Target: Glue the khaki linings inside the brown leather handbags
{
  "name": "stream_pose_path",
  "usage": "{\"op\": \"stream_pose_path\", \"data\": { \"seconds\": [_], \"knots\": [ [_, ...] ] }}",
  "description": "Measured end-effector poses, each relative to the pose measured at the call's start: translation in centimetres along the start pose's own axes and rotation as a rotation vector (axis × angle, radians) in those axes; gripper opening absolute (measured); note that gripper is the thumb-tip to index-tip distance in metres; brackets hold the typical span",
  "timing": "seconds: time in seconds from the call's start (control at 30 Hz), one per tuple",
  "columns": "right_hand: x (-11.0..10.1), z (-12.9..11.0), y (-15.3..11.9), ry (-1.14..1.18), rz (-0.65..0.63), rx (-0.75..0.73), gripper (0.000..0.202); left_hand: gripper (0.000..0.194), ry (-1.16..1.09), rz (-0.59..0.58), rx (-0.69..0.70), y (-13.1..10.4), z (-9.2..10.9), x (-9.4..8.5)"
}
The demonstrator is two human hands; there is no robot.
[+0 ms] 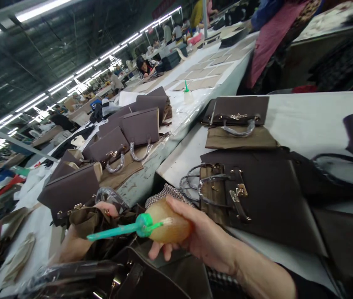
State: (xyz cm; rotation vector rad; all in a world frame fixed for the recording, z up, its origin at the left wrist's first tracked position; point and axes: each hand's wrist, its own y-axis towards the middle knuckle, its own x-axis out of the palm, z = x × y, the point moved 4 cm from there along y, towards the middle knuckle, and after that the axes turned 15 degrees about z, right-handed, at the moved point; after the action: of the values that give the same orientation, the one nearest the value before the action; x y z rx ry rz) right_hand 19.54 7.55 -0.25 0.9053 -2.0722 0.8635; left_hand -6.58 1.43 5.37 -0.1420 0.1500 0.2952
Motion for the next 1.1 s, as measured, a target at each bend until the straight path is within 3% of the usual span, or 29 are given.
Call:
{"op": "stream_pose_path", "data": {
  "seconds": [0.07, 0.13, 0.33, 0.43, 0.57, 0.8, 0.93, 1.1],
  "knots": [
    [-1.0, 1.1, 0.4, 0.071, 0.027, 0.058, 0.068, 0.027, -0.056, 0.09, -0.087, 0.3, -2.1, 0.8],
    [-1.7, 1.4, 0.8, 0.148, 0.069, 0.035, 0.061, 0.031, -0.041, 0.176, -0.067, 0.3, -3.3, 1.2],
    [-1.8, 1.6, 2.0, 0.315, 0.123, 0.005, 0.045, 0.03, 0.008, 0.318, 0.052, -0.4, -4.0, 1.8],
    [-1.3, 1.9, 2.3, 0.38, 0.177, -0.017, 0.042, 0.041, 0.054, 0.281, 0.147, -0.3, -3.6, 1.9],
    [-0.4, 2.0, 2.3, 0.399, 0.228, -0.006, 0.044, 0.063, -0.017, 0.119, 0.1, -0.2, -3.6, 2.3],
    [0.5, 2.0, 2.1, 0.39, 0.229, -0.053, 0.035, 0.04, 0.026, 0.242, 0.118, -0.8, -3.6, 4.3],
    [0.7, 2.3, 2.2, 0.357, 0.229, -0.049, 0.032, 0.034, 0.202, 0.309, 0.187, -0.9, -4.1, 4.6],
    [0.9, 1.5, 1.8, 0.383, 0.217, 0.047, 0.03, 0.028, 0.269, 0.285, 0.24, -1.0, -4.4, 4.4]
  ]
}}
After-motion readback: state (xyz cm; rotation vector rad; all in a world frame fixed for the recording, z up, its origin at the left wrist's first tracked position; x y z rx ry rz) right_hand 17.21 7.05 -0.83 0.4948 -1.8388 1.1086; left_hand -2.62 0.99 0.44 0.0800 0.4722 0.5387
